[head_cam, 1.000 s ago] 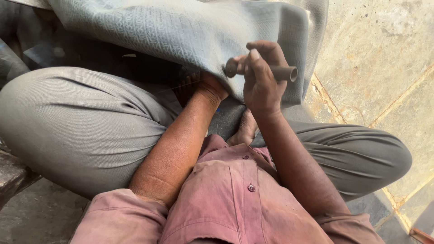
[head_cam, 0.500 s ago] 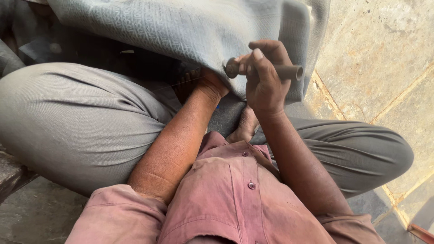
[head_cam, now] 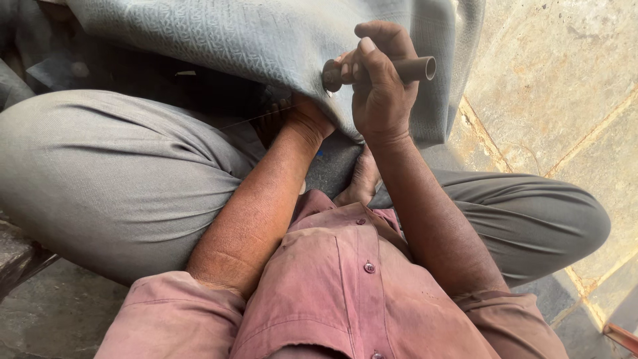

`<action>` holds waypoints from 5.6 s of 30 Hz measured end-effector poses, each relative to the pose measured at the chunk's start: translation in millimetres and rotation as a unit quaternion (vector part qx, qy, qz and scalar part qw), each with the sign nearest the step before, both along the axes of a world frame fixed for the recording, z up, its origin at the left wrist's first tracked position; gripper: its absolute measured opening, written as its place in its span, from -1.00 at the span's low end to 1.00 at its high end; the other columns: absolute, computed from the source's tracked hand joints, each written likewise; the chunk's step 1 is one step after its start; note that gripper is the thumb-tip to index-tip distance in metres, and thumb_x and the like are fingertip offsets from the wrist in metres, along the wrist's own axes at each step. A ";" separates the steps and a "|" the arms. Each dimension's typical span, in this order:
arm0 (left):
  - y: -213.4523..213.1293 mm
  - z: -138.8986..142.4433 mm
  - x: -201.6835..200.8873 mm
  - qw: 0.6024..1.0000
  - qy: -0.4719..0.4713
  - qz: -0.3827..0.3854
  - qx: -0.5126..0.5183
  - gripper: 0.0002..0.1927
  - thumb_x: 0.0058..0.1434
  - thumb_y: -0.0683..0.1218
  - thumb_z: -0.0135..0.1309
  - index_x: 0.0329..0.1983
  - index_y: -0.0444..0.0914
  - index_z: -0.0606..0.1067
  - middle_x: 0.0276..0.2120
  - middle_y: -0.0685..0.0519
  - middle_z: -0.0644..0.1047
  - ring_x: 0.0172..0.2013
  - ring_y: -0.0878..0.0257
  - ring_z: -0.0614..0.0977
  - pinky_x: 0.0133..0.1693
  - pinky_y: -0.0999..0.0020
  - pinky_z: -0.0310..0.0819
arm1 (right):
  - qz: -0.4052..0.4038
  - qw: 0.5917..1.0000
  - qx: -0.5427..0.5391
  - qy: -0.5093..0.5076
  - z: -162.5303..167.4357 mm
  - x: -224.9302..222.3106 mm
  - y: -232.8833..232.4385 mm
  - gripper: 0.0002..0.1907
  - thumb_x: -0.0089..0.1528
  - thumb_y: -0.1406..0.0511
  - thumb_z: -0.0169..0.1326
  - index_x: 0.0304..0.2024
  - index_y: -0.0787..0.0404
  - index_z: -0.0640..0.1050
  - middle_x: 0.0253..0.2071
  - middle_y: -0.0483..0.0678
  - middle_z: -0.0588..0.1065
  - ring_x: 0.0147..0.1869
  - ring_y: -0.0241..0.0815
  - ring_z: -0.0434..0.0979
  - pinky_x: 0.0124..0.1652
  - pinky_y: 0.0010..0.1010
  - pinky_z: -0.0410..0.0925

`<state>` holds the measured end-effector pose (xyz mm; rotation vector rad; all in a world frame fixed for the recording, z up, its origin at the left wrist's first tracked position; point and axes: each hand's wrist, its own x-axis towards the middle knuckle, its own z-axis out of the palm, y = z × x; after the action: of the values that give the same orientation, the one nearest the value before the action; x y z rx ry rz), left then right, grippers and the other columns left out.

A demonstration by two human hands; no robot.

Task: The person applies adhesive from a tube to a tire inner tube and then uses a small circular patch and a metal roller to seal a puncture.

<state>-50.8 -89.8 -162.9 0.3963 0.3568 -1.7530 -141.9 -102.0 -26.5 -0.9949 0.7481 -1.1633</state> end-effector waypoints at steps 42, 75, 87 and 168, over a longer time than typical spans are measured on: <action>0.2 -10.1 -0.2 0.996 0.021 -0.013 -0.089 -0.31 0.46 0.38 -0.41 0.12 -0.31 0.33 -0.09 -0.09 0.45 0.03 0.13 0.48 0.17 0.12 0.45 | 0.004 0.999 -0.022 0.035 6.4 -1.5 6.9 -0.84 0.44 0.41 -0.02 0.05 0.36 0.46 -0.42 -0.06 0.39 -0.32 -0.24 0.46 -0.07 -0.30 0.46; -2.0 -11.9 1.5 0.997 0.036 -0.003 -0.063 -0.29 0.36 0.40 -0.44 0.00 -0.31 0.33 -0.17 -0.08 0.46 -0.03 0.14 0.52 0.11 0.13 0.48 | -0.028 0.999 0.006 0.019 -2.4 -3.7 7.0 -0.85 0.41 0.43 -0.04 0.01 0.36 0.45 -0.41 -0.09 0.39 -0.29 -0.27 0.44 -0.02 -0.24 0.49; -1.6 -18.7 0.3 0.997 0.033 -0.012 -0.068 -0.28 0.35 0.41 -0.44 -0.03 -0.31 0.34 -0.21 -0.08 0.46 -0.07 0.15 0.52 0.08 0.15 0.48 | -0.032 0.999 0.000 0.012 -9.8 -8.4 7.0 -0.84 0.41 0.43 -0.02 0.02 0.38 0.46 -0.41 -0.11 0.36 -0.30 -0.26 0.44 -0.03 -0.23 0.51; -1.3 -9.2 3.9 0.999 0.044 0.004 -0.028 -0.28 0.33 0.43 -0.33 -0.11 -0.32 0.40 -0.33 -0.02 0.50 -0.14 0.18 0.53 0.01 0.20 0.51 | -0.041 0.999 -0.012 0.007 -13.3 3.5 2.3 -0.84 0.42 0.43 -0.01 0.04 0.37 0.46 -0.43 -0.10 0.36 -0.30 -0.24 0.44 -0.07 -0.26 0.47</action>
<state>-46.9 -91.1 -172.1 0.2776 0.3719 -1.7728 -138.4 -99.7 -39.7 -1.0015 0.7937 -1.2399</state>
